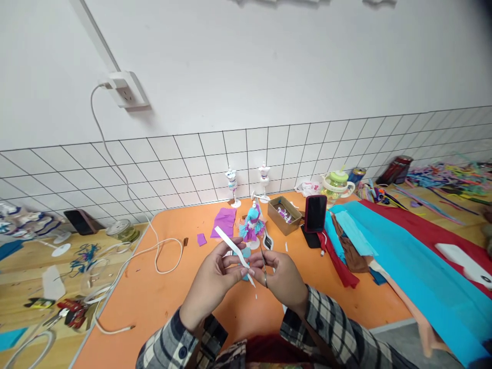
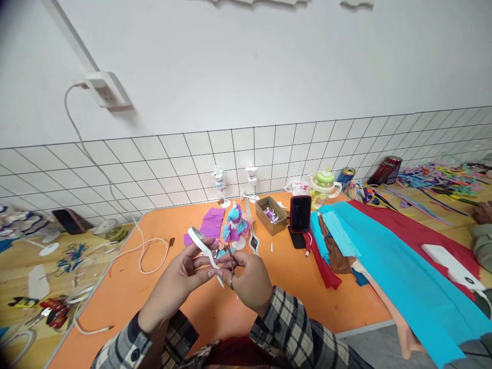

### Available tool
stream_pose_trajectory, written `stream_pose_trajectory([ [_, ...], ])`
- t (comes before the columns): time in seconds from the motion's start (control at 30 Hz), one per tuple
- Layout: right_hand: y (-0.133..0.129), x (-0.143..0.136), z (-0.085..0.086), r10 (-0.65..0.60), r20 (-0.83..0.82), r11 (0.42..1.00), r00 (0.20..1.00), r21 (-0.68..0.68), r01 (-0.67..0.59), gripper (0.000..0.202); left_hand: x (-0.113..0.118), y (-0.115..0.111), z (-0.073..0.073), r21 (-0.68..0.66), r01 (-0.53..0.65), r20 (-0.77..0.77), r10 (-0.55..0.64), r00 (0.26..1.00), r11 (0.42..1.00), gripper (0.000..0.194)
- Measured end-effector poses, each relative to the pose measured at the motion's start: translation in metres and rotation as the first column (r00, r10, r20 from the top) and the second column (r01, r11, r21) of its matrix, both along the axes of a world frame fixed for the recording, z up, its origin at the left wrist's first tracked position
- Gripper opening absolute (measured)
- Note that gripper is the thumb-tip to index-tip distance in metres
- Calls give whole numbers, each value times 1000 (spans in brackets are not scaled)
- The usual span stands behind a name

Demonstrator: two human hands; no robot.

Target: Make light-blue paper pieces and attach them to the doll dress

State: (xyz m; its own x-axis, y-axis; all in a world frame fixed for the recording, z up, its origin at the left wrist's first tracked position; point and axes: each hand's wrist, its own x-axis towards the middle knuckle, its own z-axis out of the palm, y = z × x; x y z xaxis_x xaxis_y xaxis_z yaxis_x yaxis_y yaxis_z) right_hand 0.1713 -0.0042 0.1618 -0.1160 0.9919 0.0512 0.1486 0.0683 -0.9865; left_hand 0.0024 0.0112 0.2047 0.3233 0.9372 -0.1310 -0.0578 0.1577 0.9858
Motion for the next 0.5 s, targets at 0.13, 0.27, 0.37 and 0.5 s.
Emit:
stream_pose_trajectory([
  [0.13,-3,1,2,-39,23,999,999,35,38,24,4,1,-3,30,-36,-30,37,999,999,57],
  [0.27,-6,1,4,-60,41,996,997,71,57,28,3,1,-4,53,-42,-58,45,997,998,60],
  [0.37,-6,1,3,-124,104,981,987,165,106,26,3,0,-4,31,-27,-40,28,999,999,61],
  [0.5,-6,7,0,-235,206,931,950,330,159,22,2,-1,-7,-4,1,11,-1,1000,1000,64],
])
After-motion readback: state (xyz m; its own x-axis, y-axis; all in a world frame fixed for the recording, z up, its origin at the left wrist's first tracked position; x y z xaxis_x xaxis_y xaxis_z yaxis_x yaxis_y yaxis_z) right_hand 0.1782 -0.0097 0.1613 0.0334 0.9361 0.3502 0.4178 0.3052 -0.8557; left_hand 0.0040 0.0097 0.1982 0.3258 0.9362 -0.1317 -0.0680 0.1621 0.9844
